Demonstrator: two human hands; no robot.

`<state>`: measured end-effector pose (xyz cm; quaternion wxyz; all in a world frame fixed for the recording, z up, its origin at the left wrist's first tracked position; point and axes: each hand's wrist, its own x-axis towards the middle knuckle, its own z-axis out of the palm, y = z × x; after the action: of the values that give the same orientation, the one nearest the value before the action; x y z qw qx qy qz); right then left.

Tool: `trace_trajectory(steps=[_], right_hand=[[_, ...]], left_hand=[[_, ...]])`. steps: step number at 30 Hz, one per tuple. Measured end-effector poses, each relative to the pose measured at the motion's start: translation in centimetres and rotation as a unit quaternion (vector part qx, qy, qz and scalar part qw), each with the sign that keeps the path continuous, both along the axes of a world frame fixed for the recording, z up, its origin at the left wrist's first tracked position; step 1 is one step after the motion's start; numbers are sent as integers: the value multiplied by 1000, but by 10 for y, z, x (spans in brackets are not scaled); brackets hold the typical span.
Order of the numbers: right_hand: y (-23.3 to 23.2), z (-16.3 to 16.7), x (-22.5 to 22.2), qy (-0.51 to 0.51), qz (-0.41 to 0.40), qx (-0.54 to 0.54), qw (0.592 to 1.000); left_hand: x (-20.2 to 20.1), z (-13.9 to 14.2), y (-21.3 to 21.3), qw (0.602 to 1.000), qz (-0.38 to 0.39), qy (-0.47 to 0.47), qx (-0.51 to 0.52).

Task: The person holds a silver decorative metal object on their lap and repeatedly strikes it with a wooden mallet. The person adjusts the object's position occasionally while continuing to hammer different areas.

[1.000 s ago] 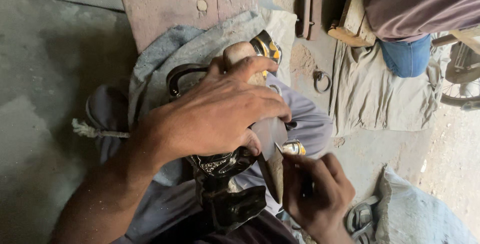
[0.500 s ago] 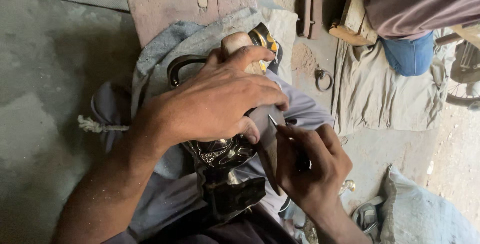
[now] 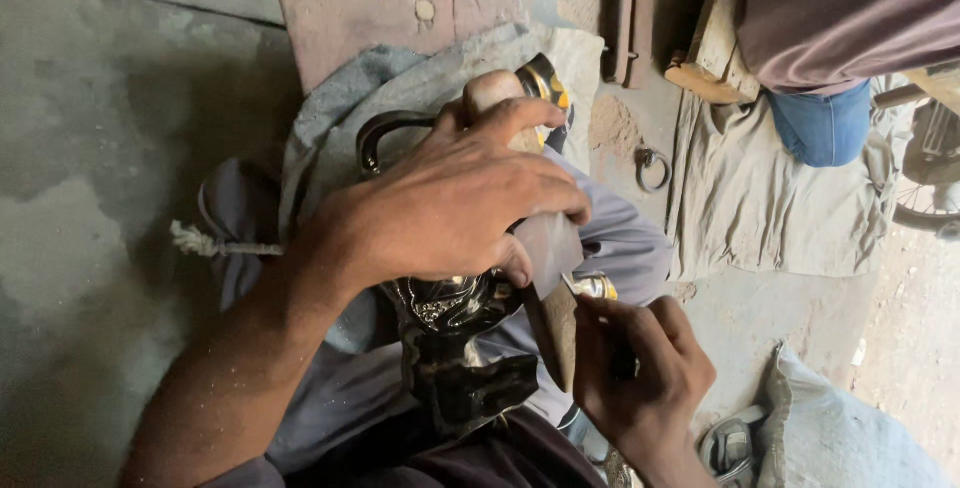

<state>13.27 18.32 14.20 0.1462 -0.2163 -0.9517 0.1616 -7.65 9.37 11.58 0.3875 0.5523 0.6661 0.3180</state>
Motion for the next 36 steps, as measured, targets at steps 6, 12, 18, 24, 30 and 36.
trace_trajectory(steps=[6,12,18,24,30,36], right_hand=[[16,-22,-5,34,21,-27,999],[20,-22,40,103,-30,-101,989],[25,-36,94,152,-206,-329,909],[8,-37,116,205,-125,-368,898],[-39,-32,119,228,-8,-581,781],[-58,-46,96,151,212,-538,802]], left_hand=[[1,-8,-2,994,23,78,67],[17,-6,-52,929,242,209,184],[23,-114,-225,752,632,169,85],[116,-198,-280,656,653,144,-349],[163,-162,-240,714,689,117,-41],[206,-71,-171,799,287,-296,438]])
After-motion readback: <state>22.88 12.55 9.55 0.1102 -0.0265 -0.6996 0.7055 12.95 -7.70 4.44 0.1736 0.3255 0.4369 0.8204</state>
